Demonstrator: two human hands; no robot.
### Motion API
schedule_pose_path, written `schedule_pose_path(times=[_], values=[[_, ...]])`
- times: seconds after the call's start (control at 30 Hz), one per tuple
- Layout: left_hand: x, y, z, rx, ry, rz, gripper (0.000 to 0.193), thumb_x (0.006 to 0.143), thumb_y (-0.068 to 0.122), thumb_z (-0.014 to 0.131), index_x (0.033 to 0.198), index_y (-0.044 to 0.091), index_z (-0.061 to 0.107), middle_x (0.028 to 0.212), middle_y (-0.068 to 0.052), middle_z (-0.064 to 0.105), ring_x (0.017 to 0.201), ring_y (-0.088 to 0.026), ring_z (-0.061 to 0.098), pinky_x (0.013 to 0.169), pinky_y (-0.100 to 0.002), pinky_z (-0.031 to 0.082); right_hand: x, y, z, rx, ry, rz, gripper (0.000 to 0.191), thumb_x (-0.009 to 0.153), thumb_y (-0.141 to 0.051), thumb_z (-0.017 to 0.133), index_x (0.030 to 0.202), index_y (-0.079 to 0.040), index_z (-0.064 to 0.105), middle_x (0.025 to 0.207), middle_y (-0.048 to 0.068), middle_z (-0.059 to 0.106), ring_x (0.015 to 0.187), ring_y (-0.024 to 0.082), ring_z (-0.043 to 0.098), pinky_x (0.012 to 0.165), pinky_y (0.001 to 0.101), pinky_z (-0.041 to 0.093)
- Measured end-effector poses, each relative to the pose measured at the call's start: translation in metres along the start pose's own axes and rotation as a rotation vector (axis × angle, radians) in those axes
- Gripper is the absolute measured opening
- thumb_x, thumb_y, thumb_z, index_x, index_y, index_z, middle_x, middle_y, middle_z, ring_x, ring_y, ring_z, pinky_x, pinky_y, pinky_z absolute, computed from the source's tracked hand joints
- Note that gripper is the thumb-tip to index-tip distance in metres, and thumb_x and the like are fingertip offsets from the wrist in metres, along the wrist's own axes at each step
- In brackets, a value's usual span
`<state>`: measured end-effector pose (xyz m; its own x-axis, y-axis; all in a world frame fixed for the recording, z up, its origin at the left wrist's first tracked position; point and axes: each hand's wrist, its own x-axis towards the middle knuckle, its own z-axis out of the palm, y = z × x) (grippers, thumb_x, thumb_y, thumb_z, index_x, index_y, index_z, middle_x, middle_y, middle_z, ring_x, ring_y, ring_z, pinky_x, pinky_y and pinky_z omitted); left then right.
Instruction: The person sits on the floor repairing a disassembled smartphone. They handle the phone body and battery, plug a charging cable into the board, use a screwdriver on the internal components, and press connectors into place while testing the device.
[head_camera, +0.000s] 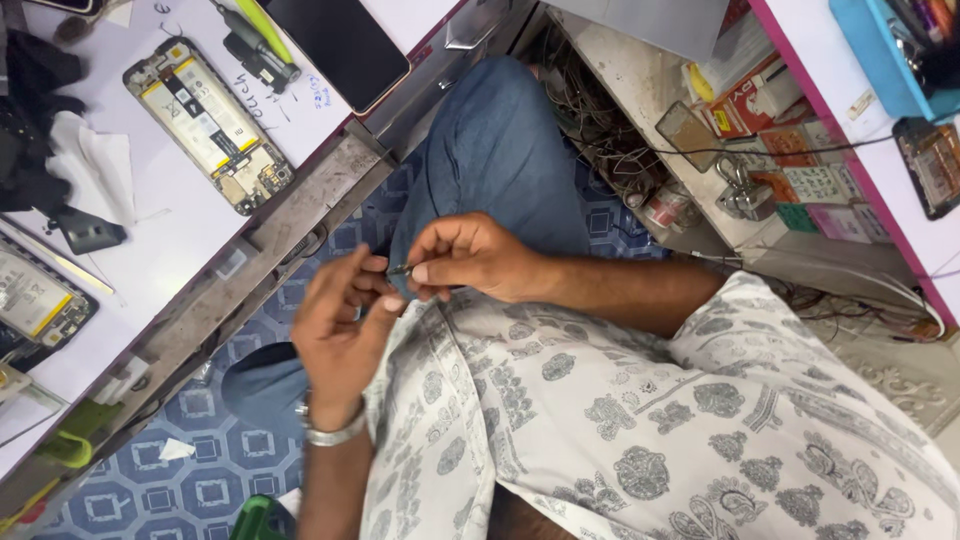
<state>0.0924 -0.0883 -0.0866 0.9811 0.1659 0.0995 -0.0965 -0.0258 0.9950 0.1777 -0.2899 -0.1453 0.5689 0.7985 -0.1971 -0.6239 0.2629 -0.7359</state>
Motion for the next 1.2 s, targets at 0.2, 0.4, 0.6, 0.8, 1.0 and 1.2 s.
schedule_pose_path(times=[0.2,0.4,0.6,0.8,1.0,1.2], values=[[-0.046,-0.020,-0.022,-0.224,0.231,-0.198,0.017,0.102,0.004,0.069,0.115,-0.007,0.070,0.116,-0.010,0.066,0.087,-0.014,0.067,0.078,-0.026,0.058,0.019,0.031,0.057,-0.041,-0.044,0.046,0.013,0.104,-0.005,0.066,0.114,0.004,0.065,0.102,0.012,0.072,0.090,0.015,0.072,0.072,0.0261,0.057],[-0.057,-0.033,-0.055,-0.346,0.314,-0.162,0.014,0.103,0.006,0.069,0.111,-0.005,0.071,0.114,-0.010,0.069,0.083,-0.012,0.065,0.074,-0.024,0.054,0.001,0.023,0.064,-0.932,0.026,-0.153,0.027,0.103,-0.019,0.068,0.122,0.001,0.066,0.109,0.011,0.073,0.091,0.015,0.074,0.074,0.0276,0.064],[-0.055,-0.047,-0.082,-0.366,0.384,-0.374,0.014,0.101,0.011,0.069,0.109,0.000,0.073,0.099,-0.006,0.075,0.075,-0.008,0.064,0.066,-0.021,0.052,-0.090,-0.009,0.008,-2.041,0.268,0.716,0.032,0.092,-0.033,0.051,0.093,-0.010,0.072,0.092,0.015,0.072,0.081,0.036,0.072,0.064,0.0507,0.059],[-0.058,-0.059,-0.103,-0.415,0.390,-0.362,0.016,0.101,0.013,0.070,0.110,0.000,0.073,0.101,-0.007,0.076,0.075,-0.008,0.064,0.066,-0.021,0.051,-0.196,0.027,0.010,-1.272,0.201,1.906,0.068,0.083,-0.052,0.076,0.141,-0.020,0.059,0.139,0.015,0.067,0.120,0.031,0.070,0.094,0.0449,0.059],[-0.060,-0.057,-0.112,-0.470,0.423,-0.369,0.018,0.100,0.013,0.070,0.111,-0.001,0.073,0.098,-0.007,0.075,0.073,-0.009,0.064,0.064,-0.022,0.051,-0.237,0.073,0.031,-0.639,0.159,2.020,0.066,0.085,-0.027,0.078,0.145,-0.009,0.055,0.140,0.031,0.058,0.109,0.035,0.063,0.082,0.0464,0.053],[-0.064,-0.062,-0.112,-0.465,0.400,-0.353,0.017,0.100,0.012,0.071,0.111,-0.001,0.073,0.098,-0.007,0.075,0.073,-0.009,0.064,0.063,-0.022,0.050,-0.236,0.063,0.033,-1.845,0.250,1.800,0.075,0.085,-0.038,0.073,0.149,-0.009,0.047,0.146,0.019,0.052,0.129,0.035,0.053,0.103,0.0537,0.041]])
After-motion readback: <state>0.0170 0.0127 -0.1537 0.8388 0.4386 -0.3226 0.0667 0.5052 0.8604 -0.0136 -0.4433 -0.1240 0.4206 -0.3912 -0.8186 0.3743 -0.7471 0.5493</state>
